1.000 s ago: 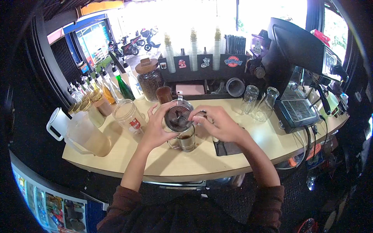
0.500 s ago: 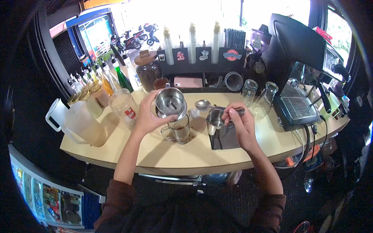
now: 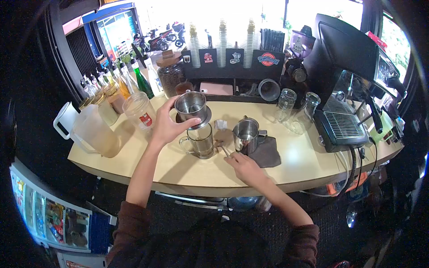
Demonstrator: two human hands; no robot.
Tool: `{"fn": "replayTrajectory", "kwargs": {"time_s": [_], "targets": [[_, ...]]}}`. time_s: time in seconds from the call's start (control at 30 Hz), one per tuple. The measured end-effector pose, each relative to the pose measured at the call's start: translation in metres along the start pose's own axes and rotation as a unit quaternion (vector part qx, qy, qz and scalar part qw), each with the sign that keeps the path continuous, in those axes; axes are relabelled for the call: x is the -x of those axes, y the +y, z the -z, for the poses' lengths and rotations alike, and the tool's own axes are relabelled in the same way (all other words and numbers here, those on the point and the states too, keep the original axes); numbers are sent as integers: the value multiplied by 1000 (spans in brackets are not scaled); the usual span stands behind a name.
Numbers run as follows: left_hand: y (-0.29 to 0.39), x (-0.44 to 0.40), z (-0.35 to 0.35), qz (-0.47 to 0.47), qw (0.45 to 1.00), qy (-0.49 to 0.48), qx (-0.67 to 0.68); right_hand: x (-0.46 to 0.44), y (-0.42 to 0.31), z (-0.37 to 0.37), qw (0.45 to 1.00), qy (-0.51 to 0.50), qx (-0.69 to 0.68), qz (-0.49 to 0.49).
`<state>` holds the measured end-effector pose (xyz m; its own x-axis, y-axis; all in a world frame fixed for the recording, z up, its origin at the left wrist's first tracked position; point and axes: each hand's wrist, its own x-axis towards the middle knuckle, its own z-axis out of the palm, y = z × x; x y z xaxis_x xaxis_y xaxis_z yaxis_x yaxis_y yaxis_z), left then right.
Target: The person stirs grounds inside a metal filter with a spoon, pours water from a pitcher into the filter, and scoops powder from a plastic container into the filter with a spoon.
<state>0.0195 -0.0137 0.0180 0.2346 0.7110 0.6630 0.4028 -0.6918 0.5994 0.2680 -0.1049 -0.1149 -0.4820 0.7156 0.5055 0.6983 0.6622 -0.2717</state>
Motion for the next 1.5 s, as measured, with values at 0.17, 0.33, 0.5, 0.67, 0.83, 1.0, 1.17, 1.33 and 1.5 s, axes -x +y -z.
{"fn": "replayTrajectory", "kwargs": {"time_s": [0.17,0.33,0.5,0.67,0.83,1.0,1.17,1.33,1.5], "targets": [[-3,7,-4,19,1000,2,-12,5,3,-7,995,-58,69,51],[-10,18,-9,36,999,-1,-16,2,0,1,991,-88,79,57],[-4,26,-11,19,1000,18,-8,-1,10,34,984,163,69,-2],[0,27,-13,-1,1000,20,-10,-4,56,47,957,218,-6,-192],[2,23,-8,-86,990,10,-115,2,80,28,903,193,-268,-275],[1,16,2,-60,990,-33,-120,-3,87,14,818,243,-452,-259],[-1,1,13,-106,983,-62,-134,-23,62,39,786,273,-491,-256],[-3,-10,18,-144,977,-71,-138,-52,29,85,822,282,-437,-231],[-10,-14,17,-166,973,-84,-135,-81,13,110,854,243,-409,-212]]}}
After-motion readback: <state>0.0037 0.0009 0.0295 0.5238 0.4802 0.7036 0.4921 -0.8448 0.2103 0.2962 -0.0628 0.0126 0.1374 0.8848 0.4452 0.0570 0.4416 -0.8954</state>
